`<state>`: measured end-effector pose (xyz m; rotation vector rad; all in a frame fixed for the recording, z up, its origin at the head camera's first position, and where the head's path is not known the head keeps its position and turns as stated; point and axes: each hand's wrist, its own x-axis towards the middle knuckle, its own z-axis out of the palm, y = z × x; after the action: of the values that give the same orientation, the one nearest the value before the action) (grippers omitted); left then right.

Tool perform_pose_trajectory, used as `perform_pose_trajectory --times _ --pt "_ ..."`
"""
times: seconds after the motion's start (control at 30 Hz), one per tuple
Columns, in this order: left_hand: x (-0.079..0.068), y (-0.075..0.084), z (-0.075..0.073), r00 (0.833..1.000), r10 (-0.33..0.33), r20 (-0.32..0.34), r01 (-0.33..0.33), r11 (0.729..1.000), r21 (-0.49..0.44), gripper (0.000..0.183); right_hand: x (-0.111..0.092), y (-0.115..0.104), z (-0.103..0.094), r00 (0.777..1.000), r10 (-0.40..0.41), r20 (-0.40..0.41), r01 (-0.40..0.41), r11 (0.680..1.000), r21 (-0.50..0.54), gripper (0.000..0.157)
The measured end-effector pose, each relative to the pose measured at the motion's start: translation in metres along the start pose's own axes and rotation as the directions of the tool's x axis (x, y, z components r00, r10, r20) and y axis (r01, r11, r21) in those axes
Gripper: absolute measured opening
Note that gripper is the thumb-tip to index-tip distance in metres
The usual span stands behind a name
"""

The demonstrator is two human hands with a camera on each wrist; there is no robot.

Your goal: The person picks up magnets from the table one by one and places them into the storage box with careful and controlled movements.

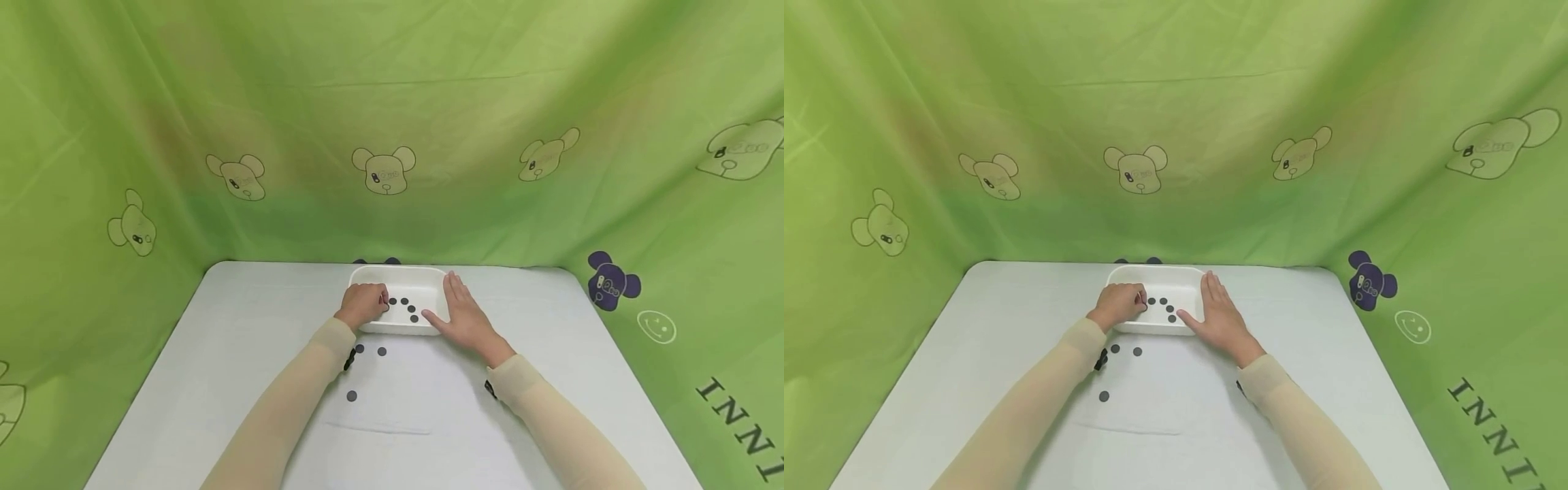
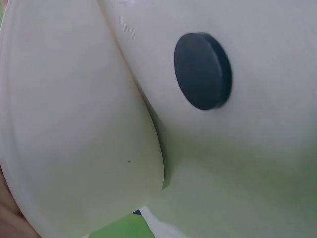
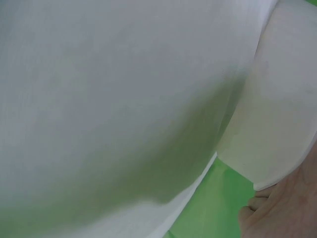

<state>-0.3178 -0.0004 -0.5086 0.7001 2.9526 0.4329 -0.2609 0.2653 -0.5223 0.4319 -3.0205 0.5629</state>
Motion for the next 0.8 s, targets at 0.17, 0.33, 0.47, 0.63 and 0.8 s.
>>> perform_pose_trajectory --times 0.17,0.33,0.47,0.63,0.8 --pt "-0.0001 0.0012 0.0003 1.0 -0.002 -0.015 0.002 1.0 0.009 0.008 -0.0018 -0.0022 -0.0011 1.0 0.006 -0.007 -0.006 1.0 0.005 0.107" --pt "-0.0014 0.0034 -0.0016 1.0 -0.009 -0.018 0.009 1.0 0.016 0.008 -0.0017 -0.0019 -0.0009 1.0 0.001 -0.011 -0.001 1.0 0.013 0.108" --pt "-0.0018 0.0039 -0.0011 1.0 -0.019 -0.012 0.019 1.0 0.02 0.009 -0.0011 -0.0004 0.0014 1.0 -0.011 -0.023 0.012 1.0 0.019 0.109" --pt "0.001 0.0027 0.0016 0.999 -0.032 0.005 0.032 0.998 0.045 0.01 -0.0006 0.0005 0.0016 1.0 -0.007 -0.014 0.007 1.0 0.015 0.11" --pt "0.0032 0.0016 0.0029 0.999 -0.033 0.011 0.032 0.998 0.058 0.01 -0.001 -0.0011 0.0 1.0 -0.003 -0.009 0.003 1.0 0.007 0.108"
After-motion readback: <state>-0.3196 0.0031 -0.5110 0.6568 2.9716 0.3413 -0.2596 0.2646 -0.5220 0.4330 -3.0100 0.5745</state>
